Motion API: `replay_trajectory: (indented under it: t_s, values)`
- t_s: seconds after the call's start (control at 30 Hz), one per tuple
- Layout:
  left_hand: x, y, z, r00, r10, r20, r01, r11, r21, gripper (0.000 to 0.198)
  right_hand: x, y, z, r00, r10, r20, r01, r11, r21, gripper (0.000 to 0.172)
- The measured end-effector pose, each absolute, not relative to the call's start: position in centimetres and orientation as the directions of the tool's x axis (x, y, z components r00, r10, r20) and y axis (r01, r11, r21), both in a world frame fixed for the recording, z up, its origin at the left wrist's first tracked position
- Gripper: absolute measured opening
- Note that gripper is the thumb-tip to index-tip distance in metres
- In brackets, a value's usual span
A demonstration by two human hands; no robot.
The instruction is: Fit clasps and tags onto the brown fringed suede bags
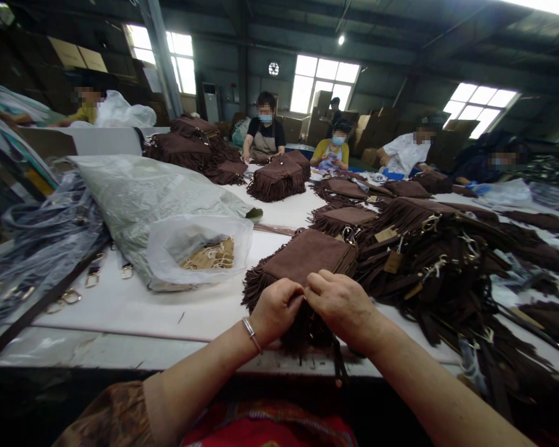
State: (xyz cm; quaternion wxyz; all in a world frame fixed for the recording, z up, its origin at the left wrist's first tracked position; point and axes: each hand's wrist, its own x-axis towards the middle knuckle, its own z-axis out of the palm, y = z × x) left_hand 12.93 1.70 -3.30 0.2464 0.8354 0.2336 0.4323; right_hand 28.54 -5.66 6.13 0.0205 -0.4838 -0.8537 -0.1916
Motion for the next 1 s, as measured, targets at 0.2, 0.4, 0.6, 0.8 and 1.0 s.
replay_trajectory:
  t_s: [0.2, 0.4, 0.6, 0.8, 1.0]
  values:
    - [12.7, 1.2, -2.6, 0.498, 0.765, 0.410, 0.257, -0.581, 0.772, 0.011, 28.4, -5.7, 5.2, -0.469, 0.868, 0.165, 0.877, 0.436, 0.201, 0.011]
    - [12.4, 0.3, -3.0, 0.559, 0.820, 0.125, 0.192, -0.275, 0.942, 0.021, 28.2, -6.6, 4.1, -0.394, 0.906, 0.154, 0.918, 0.380, 0.118, 0.025]
    - [13.1, -0.6, -3.4, 0.479, 0.878, -0.002, 0.141, -0.074, 0.987, 0.021, 28.5, -7.0, 3.5, -0.409, 0.869, 0.278, 0.912, 0.398, 0.095, 0.031]
    - [13.7, -1.0, -3.2, 0.422, 0.907, -0.010, 0.110, -0.041, 0.993, 0.019, 28.1, -7.2, 3.6, -0.451, 0.810, 0.375, 0.892, 0.399, 0.212, 0.024]
    - [14.0, -0.9, -2.4, 0.434, 0.897, -0.083, 0.115, 0.036, 0.993, 0.017, 27.9, -7.2, 3.7, -0.471, 0.800, 0.372, 0.879, 0.390, 0.274, 0.023]
